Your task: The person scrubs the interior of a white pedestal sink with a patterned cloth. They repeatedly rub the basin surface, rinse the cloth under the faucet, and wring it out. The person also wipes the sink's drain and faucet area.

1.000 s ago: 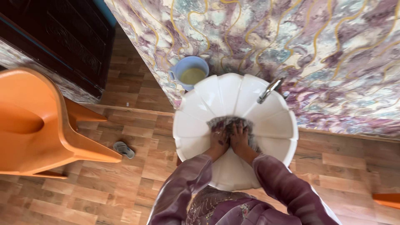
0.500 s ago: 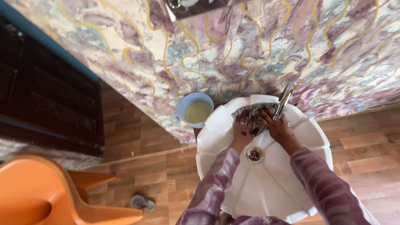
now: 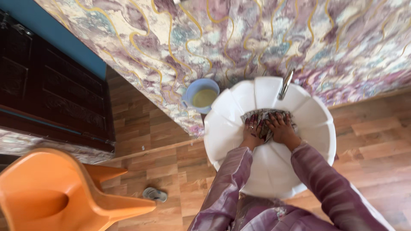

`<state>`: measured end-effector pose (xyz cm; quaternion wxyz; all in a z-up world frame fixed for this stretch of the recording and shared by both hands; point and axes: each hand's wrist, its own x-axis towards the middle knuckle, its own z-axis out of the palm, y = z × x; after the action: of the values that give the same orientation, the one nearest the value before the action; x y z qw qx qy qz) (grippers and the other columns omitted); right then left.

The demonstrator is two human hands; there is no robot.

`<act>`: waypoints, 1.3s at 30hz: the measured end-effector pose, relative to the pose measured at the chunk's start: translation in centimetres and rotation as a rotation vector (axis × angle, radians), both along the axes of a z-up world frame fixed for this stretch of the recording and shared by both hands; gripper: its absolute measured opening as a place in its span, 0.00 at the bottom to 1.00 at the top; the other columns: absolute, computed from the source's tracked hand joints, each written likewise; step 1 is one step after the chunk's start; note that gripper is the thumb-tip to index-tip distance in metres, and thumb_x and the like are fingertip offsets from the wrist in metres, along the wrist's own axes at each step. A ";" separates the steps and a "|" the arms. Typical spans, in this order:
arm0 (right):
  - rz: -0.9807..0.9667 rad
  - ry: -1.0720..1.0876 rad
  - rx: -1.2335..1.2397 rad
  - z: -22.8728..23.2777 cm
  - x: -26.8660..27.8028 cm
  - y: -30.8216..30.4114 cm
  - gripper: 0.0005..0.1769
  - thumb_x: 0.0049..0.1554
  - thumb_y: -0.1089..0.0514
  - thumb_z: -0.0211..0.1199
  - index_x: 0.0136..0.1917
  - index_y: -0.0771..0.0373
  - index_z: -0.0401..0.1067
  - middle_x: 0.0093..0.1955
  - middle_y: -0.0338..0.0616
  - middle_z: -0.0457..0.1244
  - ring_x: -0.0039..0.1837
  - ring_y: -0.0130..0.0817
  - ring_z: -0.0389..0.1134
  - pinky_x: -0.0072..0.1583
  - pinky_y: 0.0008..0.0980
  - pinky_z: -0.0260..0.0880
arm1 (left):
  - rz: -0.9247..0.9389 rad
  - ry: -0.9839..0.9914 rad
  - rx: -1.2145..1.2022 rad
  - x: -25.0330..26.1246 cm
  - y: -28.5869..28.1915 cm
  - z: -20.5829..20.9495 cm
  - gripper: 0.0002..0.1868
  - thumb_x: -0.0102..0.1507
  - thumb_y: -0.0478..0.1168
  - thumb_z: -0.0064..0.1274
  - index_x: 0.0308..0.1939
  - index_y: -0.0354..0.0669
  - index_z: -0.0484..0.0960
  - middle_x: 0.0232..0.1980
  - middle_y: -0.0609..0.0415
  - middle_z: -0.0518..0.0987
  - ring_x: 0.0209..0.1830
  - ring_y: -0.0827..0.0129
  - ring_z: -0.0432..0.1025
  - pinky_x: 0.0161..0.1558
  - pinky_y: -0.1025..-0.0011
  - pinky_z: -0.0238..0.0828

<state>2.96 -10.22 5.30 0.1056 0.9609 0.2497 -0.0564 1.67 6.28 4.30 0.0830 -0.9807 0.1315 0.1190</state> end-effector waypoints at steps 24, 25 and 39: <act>0.181 0.611 -0.145 11.3 -16.2 -4.8 0.41 0.55 0.49 0.57 0.81 0.39 0.55 0.84 0.32 0.48 0.83 0.35 0.48 0.79 0.52 0.46 | -0.314 0.803 0.209 -18.3 -3.2 8.7 0.45 0.66 0.68 0.20 0.81 0.47 0.49 0.82 0.44 0.52 0.83 0.54 0.46 0.80 0.58 0.37; 0.153 0.629 -0.142 10.7 -16.0 -4.2 0.39 0.56 0.47 0.56 0.81 0.39 0.55 0.84 0.33 0.48 0.83 0.36 0.48 0.80 0.53 0.46 | -0.254 0.790 0.182 -18.2 -3.1 8.7 0.45 0.66 0.68 0.20 0.81 0.48 0.49 0.83 0.43 0.50 0.83 0.53 0.44 0.80 0.57 0.35; 0.153 0.029 0.243 -0.7 1.6 -5.1 0.36 0.56 0.42 0.53 0.78 0.41 0.61 0.88 0.46 0.38 0.88 0.53 0.30 0.79 0.61 0.15 | 0.031 0.002 -0.155 -3.5 -0.6 -0.7 0.37 0.73 0.65 0.33 0.81 0.51 0.57 0.87 0.45 0.45 0.88 0.54 0.38 0.84 0.54 0.25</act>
<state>4.60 -15.33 4.63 -0.0110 0.9439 0.3286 -0.0316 -1.81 5.72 3.55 0.0048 -0.9859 0.1253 0.1107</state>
